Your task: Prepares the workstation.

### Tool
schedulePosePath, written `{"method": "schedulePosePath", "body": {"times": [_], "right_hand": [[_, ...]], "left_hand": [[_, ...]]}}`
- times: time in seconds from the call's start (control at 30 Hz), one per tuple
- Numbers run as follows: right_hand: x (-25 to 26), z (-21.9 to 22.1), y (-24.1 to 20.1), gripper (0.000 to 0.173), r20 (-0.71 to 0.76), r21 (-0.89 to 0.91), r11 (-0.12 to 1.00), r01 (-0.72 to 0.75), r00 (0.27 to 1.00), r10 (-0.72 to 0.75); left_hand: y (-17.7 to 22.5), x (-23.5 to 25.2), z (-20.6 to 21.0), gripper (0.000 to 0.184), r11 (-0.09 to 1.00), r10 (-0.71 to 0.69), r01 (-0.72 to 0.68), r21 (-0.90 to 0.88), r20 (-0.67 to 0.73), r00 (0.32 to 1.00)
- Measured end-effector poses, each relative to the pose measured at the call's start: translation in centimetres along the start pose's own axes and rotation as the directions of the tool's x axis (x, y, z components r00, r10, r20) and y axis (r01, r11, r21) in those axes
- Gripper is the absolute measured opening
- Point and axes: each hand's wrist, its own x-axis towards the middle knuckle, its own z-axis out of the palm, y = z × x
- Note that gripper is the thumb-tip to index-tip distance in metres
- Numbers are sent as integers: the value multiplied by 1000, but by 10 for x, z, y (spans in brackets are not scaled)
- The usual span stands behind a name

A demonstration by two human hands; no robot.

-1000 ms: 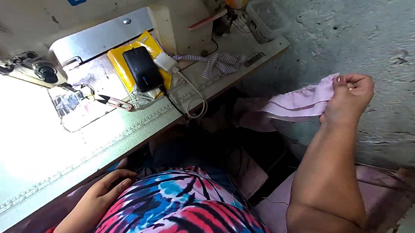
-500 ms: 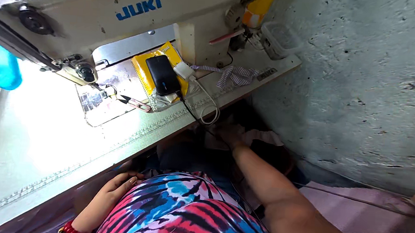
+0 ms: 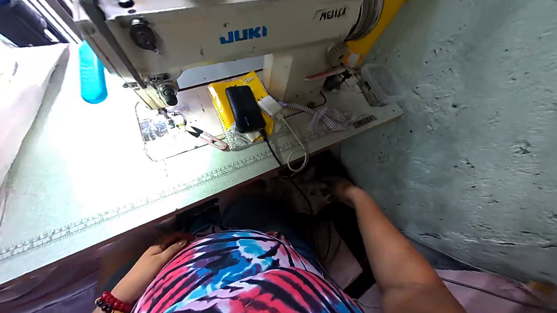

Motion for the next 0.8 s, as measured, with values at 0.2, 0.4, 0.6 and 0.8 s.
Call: {"method": "schedulePosePath", "body": {"times": [0.2,0.4,0.6,0.8], "right_hand": [[10,57,-61,57,-49,-39,931,364,929,-366],[18,70,-70,41,-145,22,955,296,946,-290],[3,30,-57,37,-169,56,961,271,951,-258],[-27,-3,-52,32,-631,177,829,531,707,-319]], "left_hand": [[-21,-6,-4,26,990,121,-120,-73,7,993],[-44,-42,-9,23,988,87,-103,-117,-131,988],[-73,-62,-7,22,970,26,-76,-229,-214,977],[-60,-52,-9,23,966,27,-72,-248,-182,983]]}}
